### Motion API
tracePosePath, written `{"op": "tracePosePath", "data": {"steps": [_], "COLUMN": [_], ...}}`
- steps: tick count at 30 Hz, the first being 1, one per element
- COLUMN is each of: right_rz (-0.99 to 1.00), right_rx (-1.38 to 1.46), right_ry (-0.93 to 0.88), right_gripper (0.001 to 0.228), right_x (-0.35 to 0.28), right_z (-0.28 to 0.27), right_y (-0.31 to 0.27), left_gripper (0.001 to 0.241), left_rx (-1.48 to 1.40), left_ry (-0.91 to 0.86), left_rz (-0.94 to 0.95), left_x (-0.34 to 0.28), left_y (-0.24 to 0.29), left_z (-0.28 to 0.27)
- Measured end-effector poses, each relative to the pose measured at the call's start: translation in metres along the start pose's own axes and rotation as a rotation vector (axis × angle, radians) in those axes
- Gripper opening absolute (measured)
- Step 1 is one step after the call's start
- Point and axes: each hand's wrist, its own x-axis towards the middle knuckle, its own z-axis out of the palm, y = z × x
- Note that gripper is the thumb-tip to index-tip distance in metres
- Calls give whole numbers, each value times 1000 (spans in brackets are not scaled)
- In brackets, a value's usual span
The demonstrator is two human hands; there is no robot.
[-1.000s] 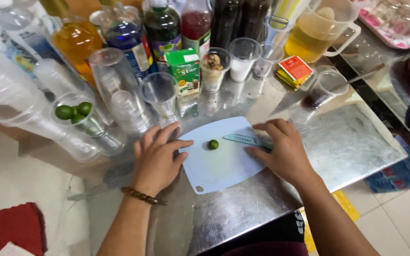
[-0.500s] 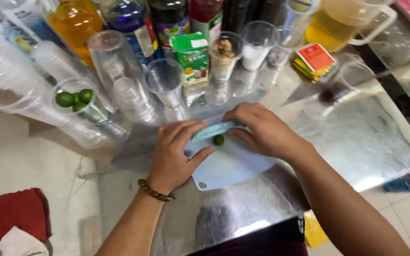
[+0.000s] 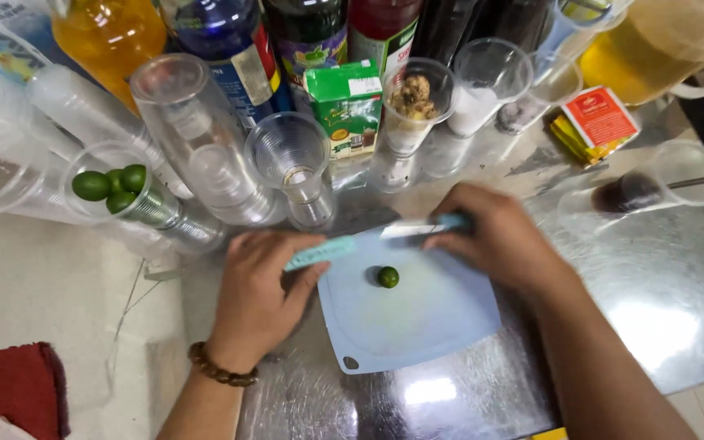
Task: The person slices small green citrus fruits on a cutting board using a knife and places the slices into a plastic cup. They then pour a yellow liquid from a pitcher into the cup containing the fruit slices.
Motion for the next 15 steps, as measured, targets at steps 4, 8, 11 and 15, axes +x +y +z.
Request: {"op": "tracePosePath", "data": {"steps": [4, 8, 11, 15], "right_rz": [92, 73, 34, 59], "right_rx": [-71, -34, -35, -27], "right_ry": [87, 92, 67, 110], "right_gripper": [32, 22, 15, 25], "right_x": [-4, 3, 3, 3], "right_z": [-5, -6, -5, 5], "right_y": [10, -3, -3, 0], "left_gripper": [31, 43, 35, 28], "left_rx": [184, 192, 185, 74], "left_ry": [-155, -88, -134, -218], "left_rz": [-196, -33, 145, 288], "left_x": [5, 1, -4, -6], "left_y": [7, 11, 28, 47], "left_z": [-10, 7, 18, 26]}}
